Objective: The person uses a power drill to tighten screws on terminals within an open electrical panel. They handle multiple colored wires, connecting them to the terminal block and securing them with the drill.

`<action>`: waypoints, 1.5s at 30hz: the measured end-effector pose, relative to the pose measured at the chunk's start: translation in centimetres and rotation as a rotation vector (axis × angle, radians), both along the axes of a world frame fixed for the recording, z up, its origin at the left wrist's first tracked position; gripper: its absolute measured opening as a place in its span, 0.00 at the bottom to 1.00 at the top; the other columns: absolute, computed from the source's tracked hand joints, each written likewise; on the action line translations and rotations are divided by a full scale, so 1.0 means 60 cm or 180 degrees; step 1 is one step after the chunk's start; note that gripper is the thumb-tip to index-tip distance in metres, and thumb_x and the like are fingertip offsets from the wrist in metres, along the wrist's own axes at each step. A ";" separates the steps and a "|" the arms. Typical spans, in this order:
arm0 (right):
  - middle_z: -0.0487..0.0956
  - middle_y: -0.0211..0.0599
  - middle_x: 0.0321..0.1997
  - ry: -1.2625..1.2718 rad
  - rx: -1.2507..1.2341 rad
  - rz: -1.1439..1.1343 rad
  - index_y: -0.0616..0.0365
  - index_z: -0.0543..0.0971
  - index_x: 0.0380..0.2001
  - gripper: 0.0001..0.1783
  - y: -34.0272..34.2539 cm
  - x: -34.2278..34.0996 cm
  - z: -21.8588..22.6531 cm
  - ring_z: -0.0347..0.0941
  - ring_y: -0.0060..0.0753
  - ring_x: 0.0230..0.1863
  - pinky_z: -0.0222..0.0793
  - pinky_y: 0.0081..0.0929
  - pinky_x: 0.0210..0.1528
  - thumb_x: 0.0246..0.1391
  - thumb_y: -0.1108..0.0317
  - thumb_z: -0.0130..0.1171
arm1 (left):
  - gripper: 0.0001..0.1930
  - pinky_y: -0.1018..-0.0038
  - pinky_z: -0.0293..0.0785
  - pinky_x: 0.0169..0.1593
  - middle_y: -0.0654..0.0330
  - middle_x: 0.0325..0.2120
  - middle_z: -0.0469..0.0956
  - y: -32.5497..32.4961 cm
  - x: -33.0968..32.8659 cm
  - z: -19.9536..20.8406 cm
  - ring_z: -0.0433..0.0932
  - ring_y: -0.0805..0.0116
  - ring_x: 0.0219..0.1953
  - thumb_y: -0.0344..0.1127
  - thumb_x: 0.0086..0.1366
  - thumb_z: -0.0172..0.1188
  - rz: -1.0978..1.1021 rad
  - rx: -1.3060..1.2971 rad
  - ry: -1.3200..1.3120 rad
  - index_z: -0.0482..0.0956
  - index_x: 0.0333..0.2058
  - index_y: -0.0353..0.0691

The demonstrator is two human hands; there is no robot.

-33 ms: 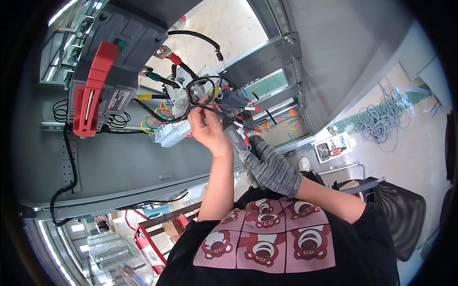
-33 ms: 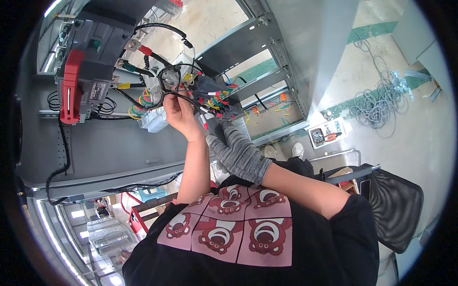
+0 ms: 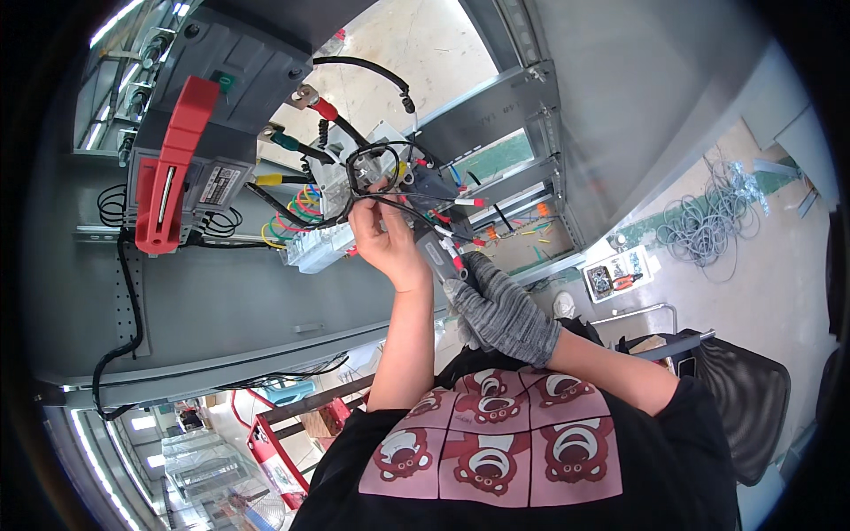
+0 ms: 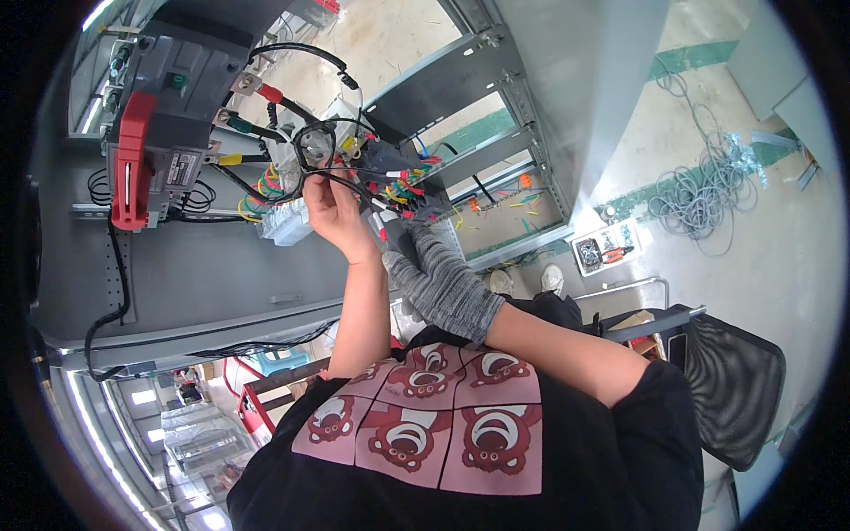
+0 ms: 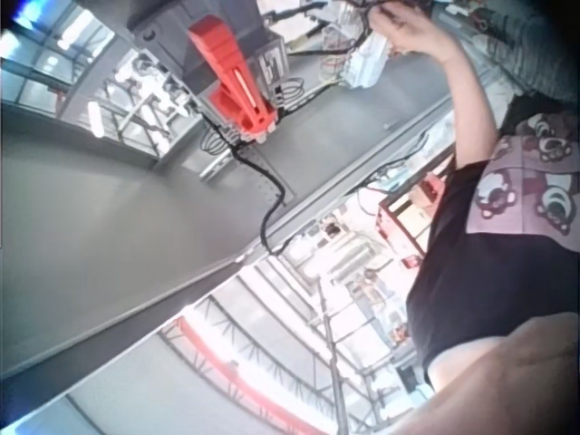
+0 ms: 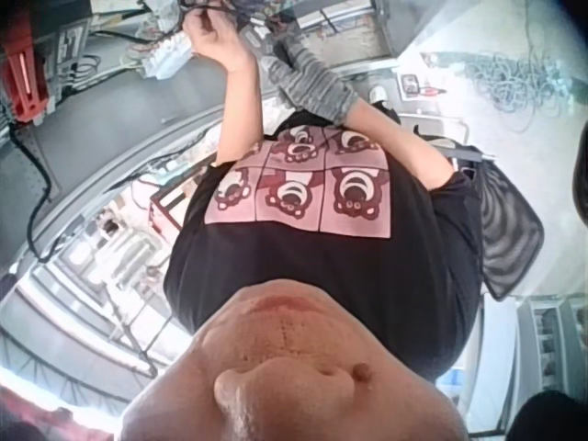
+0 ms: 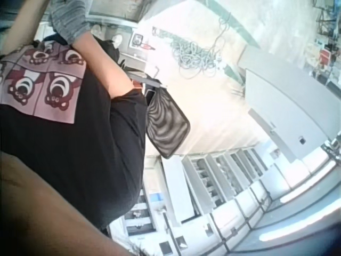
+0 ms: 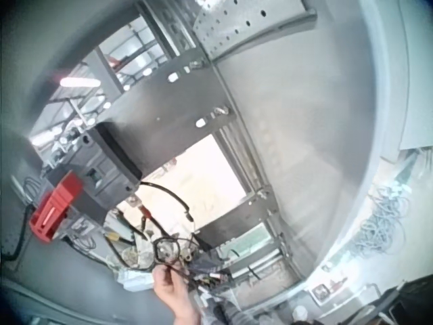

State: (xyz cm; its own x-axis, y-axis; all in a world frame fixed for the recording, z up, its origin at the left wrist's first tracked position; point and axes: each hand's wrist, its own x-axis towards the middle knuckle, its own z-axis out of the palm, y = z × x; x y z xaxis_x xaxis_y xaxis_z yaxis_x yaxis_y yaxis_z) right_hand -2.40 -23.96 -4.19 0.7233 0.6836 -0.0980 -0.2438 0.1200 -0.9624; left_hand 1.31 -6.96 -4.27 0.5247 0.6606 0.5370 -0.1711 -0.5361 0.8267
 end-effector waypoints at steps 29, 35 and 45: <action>0.74 0.31 0.37 0.1536 0.0444 0.0619 0.65 0.66 0.57 0.21 -0.025 0.030 0.049 0.71 0.19 0.37 0.70 0.18 0.41 0.63 0.68 0.51 | 0.02 0.78 0.70 0.34 0.56 0.39 0.76 0.011 0.000 -0.001 0.71 0.74 0.29 0.22 0.64 0.53 0.0170 0.0379 -0.0003 0.73 0.35 0.31; 0.76 0.28 0.31 0.0997 0.0186 0.0379 0.57 0.63 0.62 0.25 -0.011 0.016 0.048 0.71 0.18 0.26 0.71 0.18 0.29 0.64 0.63 0.50 | 0.04 0.79 0.72 0.35 0.57 0.42 0.75 0.010 -0.003 0.000 0.72 0.76 0.32 0.21 0.65 0.52 -0.0079 0.0143 -0.0199 0.72 0.38 0.31; 0.73 0.33 0.32 0.1155 0.0372 0.0267 0.61 0.69 0.47 0.14 -0.003 0.020 0.056 0.70 0.22 0.32 0.70 0.22 0.36 0.60 0.68 0.51 | 0.03 0.78 0.72 0.38 0.56 0.43 0.76 0.022 -0.007 -0.008 0.73 0.75 0.33 0.22 0.65 0.53 -0.0127 0.0244 -0.0120 0.72 0.38 0.31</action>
